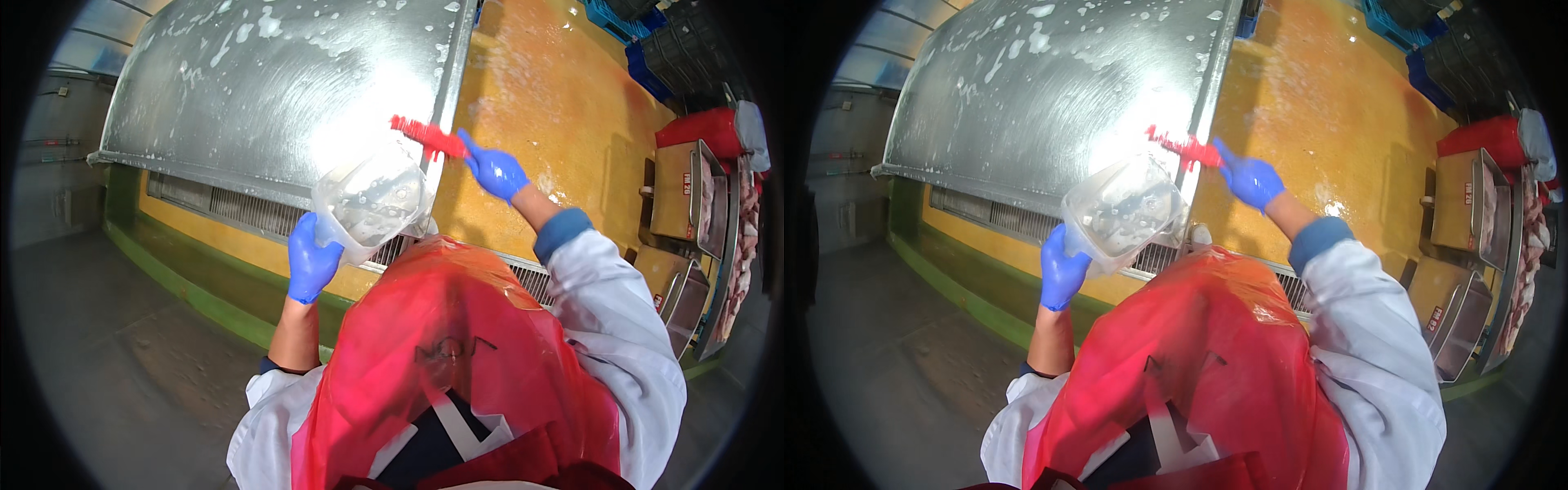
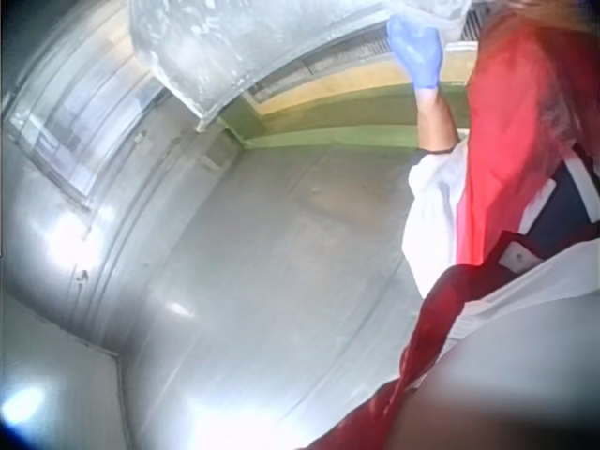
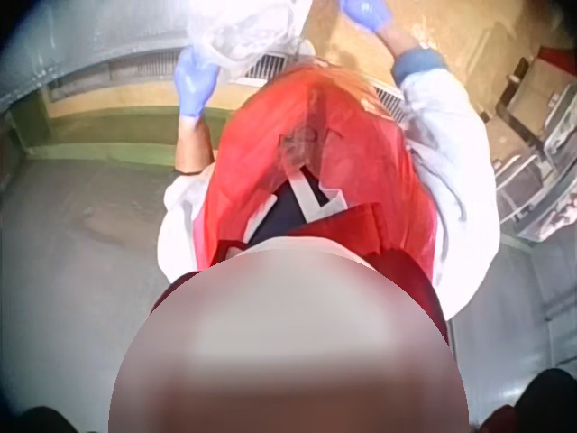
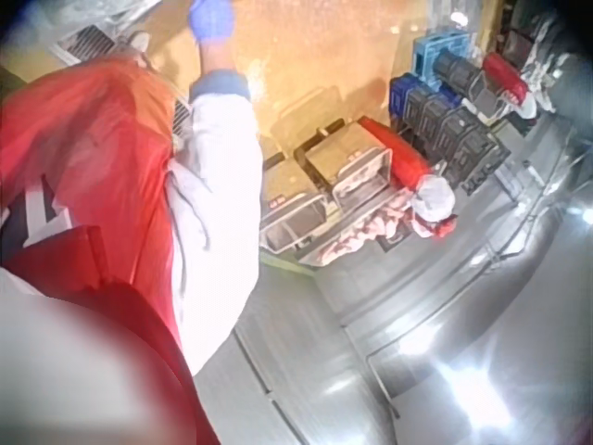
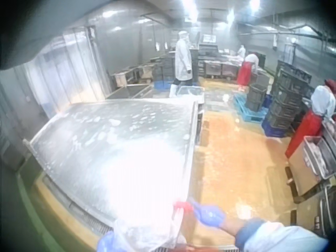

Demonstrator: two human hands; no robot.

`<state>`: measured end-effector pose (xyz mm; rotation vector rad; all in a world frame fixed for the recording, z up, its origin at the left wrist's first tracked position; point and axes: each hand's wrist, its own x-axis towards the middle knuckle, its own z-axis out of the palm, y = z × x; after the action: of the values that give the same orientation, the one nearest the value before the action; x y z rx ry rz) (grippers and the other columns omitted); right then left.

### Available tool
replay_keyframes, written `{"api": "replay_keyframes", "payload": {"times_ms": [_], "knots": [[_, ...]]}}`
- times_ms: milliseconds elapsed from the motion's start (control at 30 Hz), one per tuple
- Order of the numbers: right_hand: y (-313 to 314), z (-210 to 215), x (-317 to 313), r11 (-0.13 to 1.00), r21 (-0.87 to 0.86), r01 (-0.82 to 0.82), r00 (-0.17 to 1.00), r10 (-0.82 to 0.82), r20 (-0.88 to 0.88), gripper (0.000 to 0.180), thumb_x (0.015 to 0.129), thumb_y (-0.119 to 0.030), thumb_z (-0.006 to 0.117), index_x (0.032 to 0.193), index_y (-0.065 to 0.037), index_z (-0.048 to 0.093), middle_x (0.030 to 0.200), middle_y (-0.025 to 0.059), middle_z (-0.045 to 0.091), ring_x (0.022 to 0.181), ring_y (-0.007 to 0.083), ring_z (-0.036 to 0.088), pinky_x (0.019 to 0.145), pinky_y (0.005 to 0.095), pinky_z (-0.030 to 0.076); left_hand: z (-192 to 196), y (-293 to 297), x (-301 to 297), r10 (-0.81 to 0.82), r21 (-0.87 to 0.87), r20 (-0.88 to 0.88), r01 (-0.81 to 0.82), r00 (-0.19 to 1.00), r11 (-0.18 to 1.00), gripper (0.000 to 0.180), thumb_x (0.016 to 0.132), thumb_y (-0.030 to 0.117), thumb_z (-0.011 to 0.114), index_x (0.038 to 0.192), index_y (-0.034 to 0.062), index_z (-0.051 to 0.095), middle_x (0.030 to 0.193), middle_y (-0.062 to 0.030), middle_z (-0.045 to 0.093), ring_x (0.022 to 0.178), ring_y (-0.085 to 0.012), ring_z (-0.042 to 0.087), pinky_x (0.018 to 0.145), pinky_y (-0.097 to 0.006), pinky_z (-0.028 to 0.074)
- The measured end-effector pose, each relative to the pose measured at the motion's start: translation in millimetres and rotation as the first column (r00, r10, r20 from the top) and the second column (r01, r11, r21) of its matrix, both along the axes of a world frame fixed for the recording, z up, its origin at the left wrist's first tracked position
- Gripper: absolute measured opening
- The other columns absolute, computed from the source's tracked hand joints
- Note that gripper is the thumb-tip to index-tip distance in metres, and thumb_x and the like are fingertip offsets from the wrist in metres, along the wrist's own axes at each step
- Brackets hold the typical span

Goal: The person scrubs a large stainless steel table and a metal tray using a red brush and a white cleaning agent. They repeatedly scoop the cleaning agent from a container, apply it to the surfaces, scrub, and rinse the brush in a tray of water.

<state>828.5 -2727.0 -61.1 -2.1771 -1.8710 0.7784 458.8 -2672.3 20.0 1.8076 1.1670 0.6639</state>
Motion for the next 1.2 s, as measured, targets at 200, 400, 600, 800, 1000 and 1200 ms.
{"api": "replay_keyframes", "payload": {"times_ms": [200, 400, 600, 800, 1000, 1200], "knots": [[-14, 5, 3, 0.952, -0.099, -0.289, 0.956, 0.292, 0.024, 0.060, 0.094, -0.029, 0.045, 0.148, -0.018, 0.022, 0.089, 0.0223, 0.065, 0.078, 0.0418, 0.063, 0.068, 0.0493, 0.050, 9, 16, 46, 0.010, 0.045, -0.123, -0.004, 0.992, 0.999, 0.026, 0.066, 0.005, 0.060, 0.090, -0.0052, 0.056, 0.082, -0.0194, 0.059, 0.077, -0.0329, 0.061, 0.071, -0.037, 0.048], [30, 5, 57, 0.981, 0.002, -0.195, 0.979, 0.194, -0.063, 0.061, 0.092, -0.021, 0.046, 0.148, -0.018, 0.021, 0.095, 0.0210, 0.064, 0.084, 0.0392, 0.063, 0.072, 0.0468, 0.051, -4, 20, 84, 0.119, -0.018, -0.126, -0.122, 0.985, 0.992, 0.025, 0.067, 0.004, 0.061, 0.090, -0.0039, 0.057, 0.082, -0.0167, 0.061, 0.075, -0.0262, 0.061, 0.071, -0.035, 0.048], [92, -5, 123, 0.986, 0.099, -0.131, 0.989, 0.136, -0.052, 0.065, 0.090, -0.014, 0.044, 0.149, -0.017, 0.018, 0.097, 0.0224, 0.064, 0.087, 0.0384, 0.064, 0.075, 0.0471, 0.051, -8, 8, 129, 0.360, -0.133, -0.095, -0.371, 0.928, 0.919, 0.029, 0.071, 0.002, 0.063, 0.100, -0.0041, 0.060, 0.090, -0.0084, 0.064, 0.082, -0.0140, 0.059, 0.074, -0.029, 0.049], [104, -14, 147, 0.849, 0.059, -0.524, 0.847, 0.527, -0.061, 0.060, 0.090, -0.011, 0.040, 0.147, -0.010, 0.020, 0.094, 0.0232, 0.065, 0.083, 0.0384, 0.065, 0.073, 0.0468, 0.052, -3, 2, 176, 0.560, -0.159, -0.120, -0.572, 0.820, 0.804, 0.030, 0.073, 0.001, 0.063, 0.102, -0.0052, 0.061, 0.091, -0.0068, 0.066, 0.082, -0.0132, 0.060, 0.075, -0.028, 0.049], [179, -30, 217, 0.928, 0.123, -0.353, 0.935, 0.355, 0.005, 0.060, 0.089, -0.010, 0.035, 0.148, -0.015, 0.022, 0.094, 0.0226, 0.065, 0.081, 0.0376, 0.065, 0.073, 0.0479, 0.052, -1, 16, 229, 0.649, -0.142, -0.105, -0.657, 0.753, 0.740, 0.030, 0.072, 0.001, 0.062, 0.101, -0.0055, 0.062, 0.091, -0.0073, 0.066, 0.081, -0.0133, 0.060, 0.074, -0.028, 0.049], [242, -49, 270, 0.867, 0.195, -0.458, 0.888, 0.457, 0.055, 0.051, 0.093, -0.017, 0.035, 0.143, -0.009, 0.028, 0.097, 0.0236, 0.065, 0.084, 0.0387, 0.065, 0.074, 0.0493, 0.051, -5, 34, 276, 0.671, -0.115, -0.202, -0.698, 0.714, 0.707, 0.030, 0.071, 0.001, 0.061, 0.101, -0.0048, 0.062, 0.089, -0.0075, 0.066, 0.081, -0.0143, 0.060, 0.074, -0.029, 0.048]]}}
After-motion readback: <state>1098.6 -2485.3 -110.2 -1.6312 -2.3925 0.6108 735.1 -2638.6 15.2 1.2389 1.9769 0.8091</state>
